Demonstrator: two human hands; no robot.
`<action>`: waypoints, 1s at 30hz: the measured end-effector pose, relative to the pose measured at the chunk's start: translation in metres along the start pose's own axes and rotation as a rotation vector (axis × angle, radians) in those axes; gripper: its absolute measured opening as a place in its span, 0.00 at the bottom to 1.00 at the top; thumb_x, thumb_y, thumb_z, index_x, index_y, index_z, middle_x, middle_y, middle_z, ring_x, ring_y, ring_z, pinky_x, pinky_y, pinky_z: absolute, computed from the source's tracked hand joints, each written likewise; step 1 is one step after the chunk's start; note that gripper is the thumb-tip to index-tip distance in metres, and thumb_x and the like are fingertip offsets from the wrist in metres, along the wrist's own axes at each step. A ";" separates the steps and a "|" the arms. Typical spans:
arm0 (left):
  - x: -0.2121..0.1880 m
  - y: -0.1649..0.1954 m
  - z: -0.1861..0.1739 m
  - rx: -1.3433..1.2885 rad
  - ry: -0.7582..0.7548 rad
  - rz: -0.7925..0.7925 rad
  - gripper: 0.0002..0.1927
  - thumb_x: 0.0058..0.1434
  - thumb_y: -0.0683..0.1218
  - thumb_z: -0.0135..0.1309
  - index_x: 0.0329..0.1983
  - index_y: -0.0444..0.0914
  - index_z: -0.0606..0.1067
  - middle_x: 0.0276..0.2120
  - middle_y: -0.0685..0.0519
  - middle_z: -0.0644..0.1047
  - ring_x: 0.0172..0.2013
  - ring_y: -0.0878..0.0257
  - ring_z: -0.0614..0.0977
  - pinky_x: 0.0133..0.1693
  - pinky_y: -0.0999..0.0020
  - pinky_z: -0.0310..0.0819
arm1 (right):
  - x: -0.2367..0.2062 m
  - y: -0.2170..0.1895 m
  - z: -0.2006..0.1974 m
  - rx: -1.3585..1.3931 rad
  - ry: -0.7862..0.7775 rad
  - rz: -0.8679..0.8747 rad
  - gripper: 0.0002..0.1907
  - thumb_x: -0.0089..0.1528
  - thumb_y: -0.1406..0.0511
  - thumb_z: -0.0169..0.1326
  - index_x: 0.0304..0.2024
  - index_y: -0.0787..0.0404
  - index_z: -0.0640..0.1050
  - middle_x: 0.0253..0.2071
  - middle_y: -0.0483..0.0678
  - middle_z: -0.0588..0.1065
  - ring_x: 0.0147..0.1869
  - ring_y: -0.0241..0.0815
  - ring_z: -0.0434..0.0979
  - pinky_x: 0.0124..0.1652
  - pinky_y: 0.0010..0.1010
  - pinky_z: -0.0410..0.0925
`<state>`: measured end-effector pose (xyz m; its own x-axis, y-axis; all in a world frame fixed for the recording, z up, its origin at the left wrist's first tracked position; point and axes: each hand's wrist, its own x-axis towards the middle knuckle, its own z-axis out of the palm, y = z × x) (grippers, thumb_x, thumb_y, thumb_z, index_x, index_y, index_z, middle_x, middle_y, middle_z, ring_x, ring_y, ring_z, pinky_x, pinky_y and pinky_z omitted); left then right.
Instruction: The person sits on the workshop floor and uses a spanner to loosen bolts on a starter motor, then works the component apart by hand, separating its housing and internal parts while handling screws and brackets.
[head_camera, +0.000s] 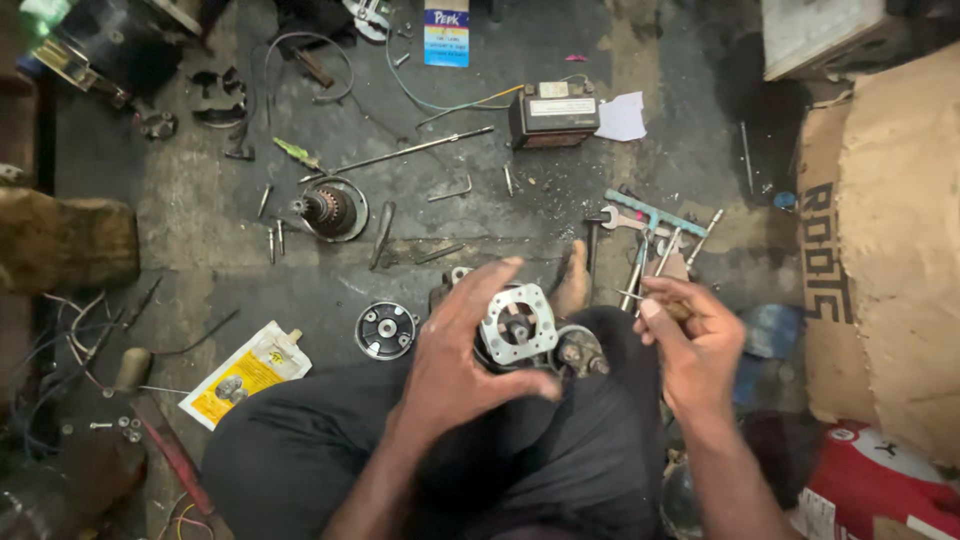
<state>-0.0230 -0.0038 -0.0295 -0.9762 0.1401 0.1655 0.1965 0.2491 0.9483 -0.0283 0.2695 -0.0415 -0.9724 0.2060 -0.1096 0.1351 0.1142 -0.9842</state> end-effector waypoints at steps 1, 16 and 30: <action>-0.002 -0.004 -0.002 -0.039 -0.024 0.009 0.63 0.32 0.59 0.78 0.71 0.37 0.62 0.65 0.42 0.72 0.66 0.45 0.73 0.65 0.54 0.66 | -0.001 0.012 -0.006 0.046 0.033 0.030 0.14 0.62 0.74 0.57 0.51 0.65 0.80 0.40 0.44 0.79 0.37 0.33 0.78 0.36 0.23 0.70; -0.033 -0.078 0.024 -0.069 -0.048 -0.059 0.57 0.34 0.50 0.79 0.69 0.37 0.65 0.64 0.46 0.74 0.65 0.54 0.75 0.65 0.60 0.68 | 0.053 0.051 -0.003 -1.195 -0.226 -0.332 0.21 0.49 0.64 0.65 0.46 0.60 0.82 0.39 0.59 0.80 0.44 0.61 0.80 0.45 0.47 0.71; -0.058 -0.096 0.035 -0.200 -0.119 0.000 0.67 0.33 0.50 0.80 0.75 0.35 0.55 0.66 0.44 0.72 0.67 0.53 0.72 0.68 0.59 0.65 | -0.274 0.023 -0.063 -0.961 -0.801 -0.518 0.23 0.47 0.72 0.60 0.47 0.63 0.81 0.43 0.57 0.73 0.46 0.61 0.75 0.40 0.44 0.71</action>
<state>0.0181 -0.0022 -0.1395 -0.9562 0.2550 0.1437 0.1630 0.0562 0.9850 0.2538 0.2773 -0.0257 -0.7498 -0.6480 -0.1337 -0.5196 0.7017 -0.4874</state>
